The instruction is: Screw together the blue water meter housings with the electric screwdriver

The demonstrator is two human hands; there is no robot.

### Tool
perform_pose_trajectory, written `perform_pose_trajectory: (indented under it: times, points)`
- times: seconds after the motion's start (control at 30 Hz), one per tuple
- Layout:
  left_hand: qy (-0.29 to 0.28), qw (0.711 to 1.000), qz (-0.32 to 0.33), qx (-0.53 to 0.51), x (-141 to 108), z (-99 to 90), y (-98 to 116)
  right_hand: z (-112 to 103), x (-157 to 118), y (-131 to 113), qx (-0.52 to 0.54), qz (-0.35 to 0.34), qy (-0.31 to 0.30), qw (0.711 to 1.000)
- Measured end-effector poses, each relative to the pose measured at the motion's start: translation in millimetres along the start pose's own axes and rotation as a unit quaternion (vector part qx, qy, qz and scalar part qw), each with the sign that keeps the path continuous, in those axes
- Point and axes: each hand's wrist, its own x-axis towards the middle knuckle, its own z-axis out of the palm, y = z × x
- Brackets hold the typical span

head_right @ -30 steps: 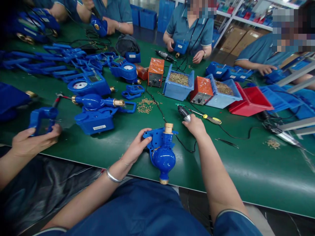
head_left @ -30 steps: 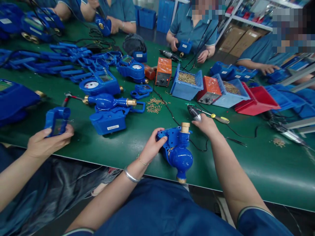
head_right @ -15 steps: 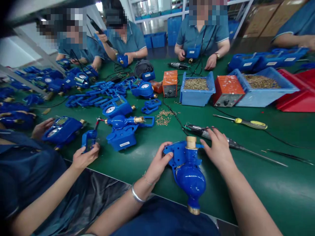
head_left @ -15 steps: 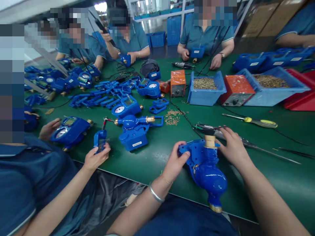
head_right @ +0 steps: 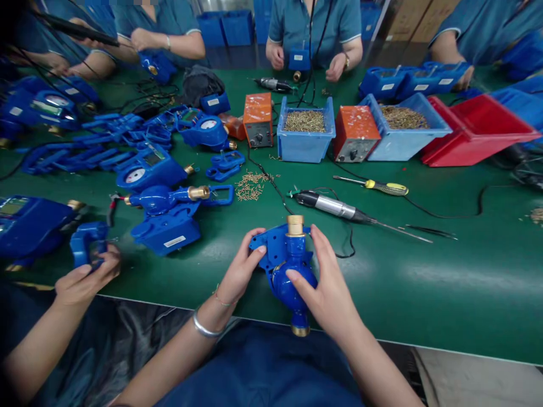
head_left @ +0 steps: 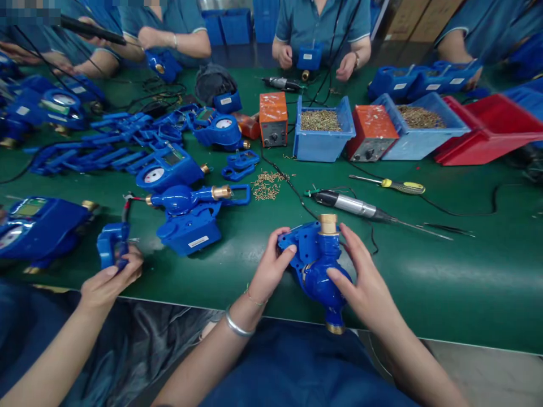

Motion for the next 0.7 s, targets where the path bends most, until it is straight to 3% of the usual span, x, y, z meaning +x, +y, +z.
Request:
perform_pose_trajectory:
  times: [0.2,0.47,0.7]
  points:
    - [-0.007,0.999,0.019,-0.036,-1.0,-3.2,-7.1,20.9,-1.8,-11.7,-0.009,-0.005,-0.013,1.000]
    - [-0.042,0.994,-0.018,-0.102,-1.0,-5.3,-16.7,21.5,2.5,-20.2,-0.051,-0.040,-0.012,0.998]
    - [-0.069,0.996,0.021,-0.057,1.9,-8.5,-12.9,20.8,4.0,-21.7,-0.031,-0.044,-0.045,0.998]
